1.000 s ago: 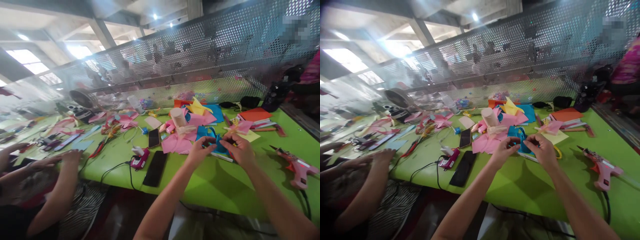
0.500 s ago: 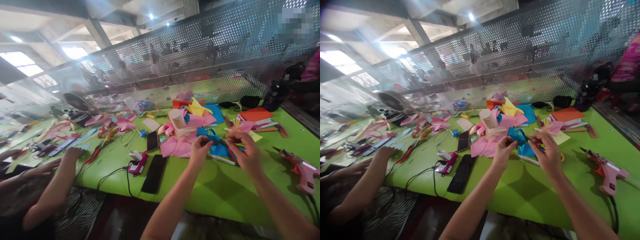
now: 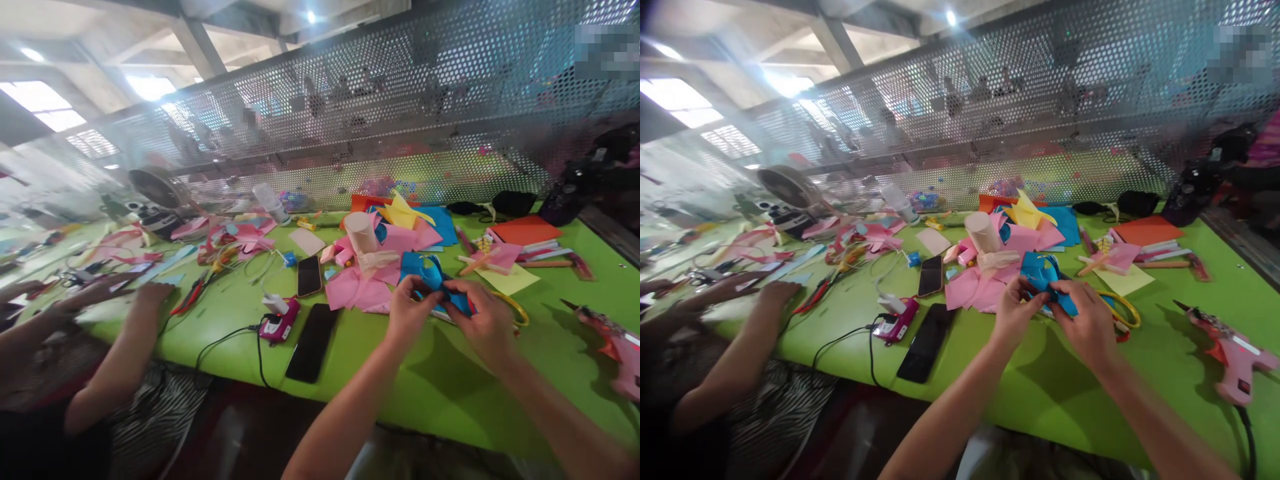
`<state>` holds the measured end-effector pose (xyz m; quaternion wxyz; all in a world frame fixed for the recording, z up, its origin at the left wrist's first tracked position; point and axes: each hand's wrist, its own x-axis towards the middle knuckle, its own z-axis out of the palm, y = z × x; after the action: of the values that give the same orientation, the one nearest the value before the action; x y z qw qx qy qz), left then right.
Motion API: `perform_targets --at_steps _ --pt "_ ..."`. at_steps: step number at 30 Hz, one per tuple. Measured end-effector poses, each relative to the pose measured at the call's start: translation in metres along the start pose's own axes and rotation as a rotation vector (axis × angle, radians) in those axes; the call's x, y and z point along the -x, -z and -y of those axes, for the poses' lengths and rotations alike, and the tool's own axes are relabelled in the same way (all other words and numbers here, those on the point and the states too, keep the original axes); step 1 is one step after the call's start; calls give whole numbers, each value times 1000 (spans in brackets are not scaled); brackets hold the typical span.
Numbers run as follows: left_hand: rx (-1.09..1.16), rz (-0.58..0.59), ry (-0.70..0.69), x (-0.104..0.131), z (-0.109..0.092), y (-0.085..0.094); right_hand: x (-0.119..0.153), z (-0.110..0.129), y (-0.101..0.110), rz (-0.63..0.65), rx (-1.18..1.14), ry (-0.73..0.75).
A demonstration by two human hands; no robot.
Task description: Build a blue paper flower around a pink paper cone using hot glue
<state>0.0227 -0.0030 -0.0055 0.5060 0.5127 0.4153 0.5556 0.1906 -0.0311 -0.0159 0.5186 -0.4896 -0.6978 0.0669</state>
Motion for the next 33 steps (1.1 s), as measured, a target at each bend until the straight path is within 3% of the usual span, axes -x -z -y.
perform_targets --at_steps 7,12,17,24,27,33 --pt "-209 -47 -91 5 -3 1 3 0 -1 16 -21 -92" --pt "-163 -2 -216 4 -4 2 1 4 1 15 -87 -147" --pt "-54 72 -68 8 -5 1 0 4 1 13 -240 -304" --pt "204 147 77 8 -11 6 -5 -4 -2 70 -662 -549" --pt "169 177 105 6 -9 7 -7 -6 -2 106 -733 -568" --pt "166 178 120 6 -5 6 -4 -7 0 133 -662 -510"
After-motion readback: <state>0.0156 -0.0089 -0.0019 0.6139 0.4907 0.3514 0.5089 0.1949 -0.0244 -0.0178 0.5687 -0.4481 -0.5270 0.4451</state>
